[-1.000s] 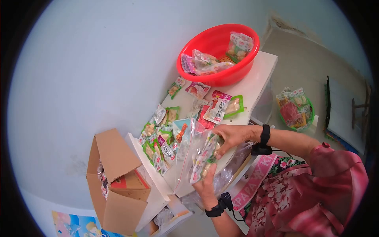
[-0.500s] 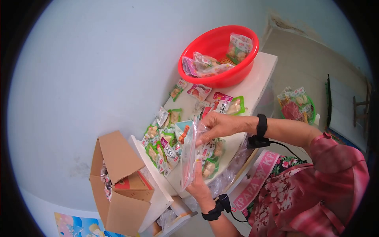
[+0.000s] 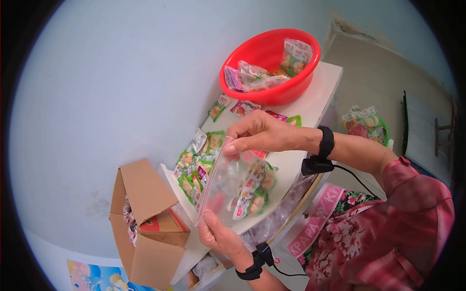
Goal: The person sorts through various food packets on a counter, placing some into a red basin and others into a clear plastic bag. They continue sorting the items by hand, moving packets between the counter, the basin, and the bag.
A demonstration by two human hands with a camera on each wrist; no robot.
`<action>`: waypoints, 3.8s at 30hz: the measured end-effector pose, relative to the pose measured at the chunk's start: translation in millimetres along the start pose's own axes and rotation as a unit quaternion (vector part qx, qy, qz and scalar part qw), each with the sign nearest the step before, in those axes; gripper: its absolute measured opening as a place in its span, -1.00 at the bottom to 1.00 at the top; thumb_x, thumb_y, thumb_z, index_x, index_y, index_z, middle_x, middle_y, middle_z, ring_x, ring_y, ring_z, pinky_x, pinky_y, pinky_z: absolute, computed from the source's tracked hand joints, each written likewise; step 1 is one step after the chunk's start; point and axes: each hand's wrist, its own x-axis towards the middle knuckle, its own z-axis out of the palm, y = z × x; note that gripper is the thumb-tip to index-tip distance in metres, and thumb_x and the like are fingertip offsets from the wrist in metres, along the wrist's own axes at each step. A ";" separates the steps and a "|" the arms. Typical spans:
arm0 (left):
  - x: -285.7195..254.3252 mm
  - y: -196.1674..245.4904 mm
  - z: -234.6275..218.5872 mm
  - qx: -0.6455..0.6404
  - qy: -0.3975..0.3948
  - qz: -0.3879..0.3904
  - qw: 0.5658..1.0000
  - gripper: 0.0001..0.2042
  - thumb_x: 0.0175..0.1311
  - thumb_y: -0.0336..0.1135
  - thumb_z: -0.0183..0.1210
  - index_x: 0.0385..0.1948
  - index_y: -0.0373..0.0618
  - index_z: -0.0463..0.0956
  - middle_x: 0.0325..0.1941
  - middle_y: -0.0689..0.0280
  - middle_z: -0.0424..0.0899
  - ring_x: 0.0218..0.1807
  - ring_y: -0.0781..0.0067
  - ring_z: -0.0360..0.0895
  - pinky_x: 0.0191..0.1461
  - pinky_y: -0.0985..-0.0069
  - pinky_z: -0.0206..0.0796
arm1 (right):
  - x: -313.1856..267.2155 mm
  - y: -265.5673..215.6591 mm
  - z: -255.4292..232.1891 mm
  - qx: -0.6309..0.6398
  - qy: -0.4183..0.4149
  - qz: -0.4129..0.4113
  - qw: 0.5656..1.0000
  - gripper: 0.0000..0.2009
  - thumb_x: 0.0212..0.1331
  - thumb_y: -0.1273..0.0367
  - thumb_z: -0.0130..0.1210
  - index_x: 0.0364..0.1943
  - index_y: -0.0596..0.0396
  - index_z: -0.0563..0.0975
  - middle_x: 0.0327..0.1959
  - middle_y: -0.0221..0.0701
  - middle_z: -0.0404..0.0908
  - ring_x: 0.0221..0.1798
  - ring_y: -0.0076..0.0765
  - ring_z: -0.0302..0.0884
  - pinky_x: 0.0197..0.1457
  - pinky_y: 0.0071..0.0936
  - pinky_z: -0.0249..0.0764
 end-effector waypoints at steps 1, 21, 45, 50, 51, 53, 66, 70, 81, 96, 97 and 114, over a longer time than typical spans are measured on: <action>-1.0 -5.0 -1.4 -0.005 0.000 -0.008 1.000 -0.62 0.65 -0.21 -0.01 0.05 -0.46 0.55 0.00 -0.07 0.73 0.05 0.16 0.69 0.21 0.15 0.56 | -1.6 2.0 0.0 0.014 0.001 0.001 1.000 -0.74 0.44 0.24 0.26 -0.16 0.21 0.71 -0.23 -0.45 0.76 -0.14 -0.59 0.68 0.04 -0.51 0.58; -9.1 -25.1 -4.2 0.080 -0.007 -0.086 0.993 -0.56 0.66 -0.12 -0.01 0.12 -0.46 0.53 -0.06 -0.02 0.74 -0.12 0.24 0.73 -0.01 0.35 0.61 | -23.0 31.8 1.7 -0.005 -0.085 0.138 0.987 -0.61 0.51 0.14 0.16 -0.26 0.22 0.74 -0.25 -0.36 0.82 -0.12 -0.50 0.77 -0.06 -0.47 0.62; -25.7 -5.5 6.8 0.091 -0.160 -0.071 0.980 -0.10 0.08 -0.47 0.48 0.53 -0.28 0.20 0.16 -0.05 0.71 0.29 0.19 0.60 0.44 0.26 0.33 | -21.9 91.5 -36.6 -0.190 -0.102 0.262 0.941 -0.73 0.18 0.25 0.44 -0.40 0.15 0.64 -0.46 -0.46 0.66 -0.38 -0.53 0.56 -0.35 -0.47 0.41; -42.6 -25.3 0.1 0.011 -0.125 -0.136 0.983 -0.12 0.10 -0.49 0.49 0.52 -0.27 0.21 0.22 -0.06 0.66 0.25 0.22 0.62 0.36 0.31 0.42 | -25.5 65.4 -22.8 -0.348 0.052 0.072 0.933 -0.72 0.16 0.20 0.40 -0.26 0.13 0.69 -0.40 -0.31 0.74 -0.32 -0.24 0.72 -0.26 -0.29 0.56; -45.8 -29.6 0.8 -0.011 -0.123 -0.155 0.980 -0.12 0.10 -0.49 0.49 0.52 -0.26 0.22 0.24 -0.06 0.65 0.25 0.23 0.61 0.34 0.33 0.43 | -20.0 54.4 -16.1 -0.323 0.064 0.030 0.944 -0.70 0.17 0.17 0.40 -0.23 0.11 0.69 -0.38 -0.30 0.74 -0.31 -0.20 0.72 -0.23 -0.26 0.58; -50.9 -44.4 -1.9 -0.029 -0.125 -0.144 0.981 -0.14 0.12 -0.48 0.49 0.51 -0.30 0.23 0.29 -0.04 0.61 0.26 0.23 0.60 0.33 0.34 0.44 | -16.3 32.8 -3.7 -0.315 0.025 -0.043 0.948 -0.66 0.15 0.12 0.40 -0.19 0.09 0.69 -0.35 -0.29 0.74 -0.28 -0.14 0.73 -0.20 -0.21 0.59; -64.0 -94.0 -16.7 0.037 -0.152 -0.116 0.981 -0.32 0.09 -0.56 0.46 0.31 -0.48 0.38 0.19 0.05 0.63 0.19 0.26 0.61 0.32 0.31 0.43 | -17.9 37.1 30.3 -0.492 -0.218 -0.092 0.838 -0.74 0.21 0.15 0.28 -0.42 0.02 0.58 -0.48 -0.25 0.62 -0.32 0.07 0.63 -0.31 -0.03 0.46; -63.1 -97.8 -18.4 0.021 -0.155 -0.103 0.982 -0.23 0.13 -0.51 0.43 0.42 -0.43 0.28 0.18 0.00 0.67 0.19 0.22 0.64 0.35 0.30 0.39 | -12.6 31.6 21.3 -0.463 -0.159 -0.080 0.868 -0.76 0.27 0.17 0.26 -0.40 0.01 0.60 -0.45 -0.22 0.62 -0.31 0.09 0.62 -0.32 -0.04 0.45; -59.9 -52.0 -10.7 0.100 -0.186 -0.141 0.967 -0.06 0.28 -0.34 0.41 0.65 -0.09 -0.02 0.29 0.14 0.69 0.31 0.25 0.60 0.31 0.22 0.31 | 42.1 -61.1 -128.5 -0.381 0.238 -0.048 0.892 -0.70 0.43 0.20 0.22 -0.16 0.21 0.62 -0.41 -0.12 0.59 -0.37 -0.22 0.44 -0.18 -0.20 0.51; -58.7 -43.2 -8.6 0.126 -0.198 -0.136 0.962 -0.15 0.35 -0.25 0.36 0.61 -0.15 0.06 0.28 0.12 0.70 0.27 0.20 0.62 0.24 0.19 0.41 | 14.7 -6.1 -302.6 -0.616 0.332 0.191 0.688 -0.79 0.14 0.37 0.18 -0.31 0.29 0.68 -0.33 0.08 0.69 -0.24 0.26 0.65 -0.15 0.01 0.54; -58.7 -43.2 -8.3 0.123 -0.197 -0.135 0.963 -0.16 0.34 -0.26 0.36 0.61 -0.16 0.07 0.28 0.12 0.70 0.26 0.20 0.63 0.23 0.23 0.42 | 16.1 -3.6 -306.6 -0.610 0.318 0.213 0.694 -0.79 0.12 0.38 0.19 -0.32 0.28 0.68 -0.34 0.07 0.69 -0.24 0.26 0.66 -0.15 0.01 0.56; -60.4 -65.5 -11.0 0.004 -0.126 -0.101 0.987 -0.36 0.38 -0.47 0.18 0.50 -0.37 0.21 0.12 -0.05 0.72 0.18 0.12 0.68 0.34 0.31 0.41 | -34.5 -29.4 -153.4 -0.543 0.217 -0.079 0.807 -0.84 0.36 0.54 0.11 -0.07 0.10 0.64 -0.21 -0.35 0.73 -0.21 -0.38 0.64 -0.16 -0.41 0.53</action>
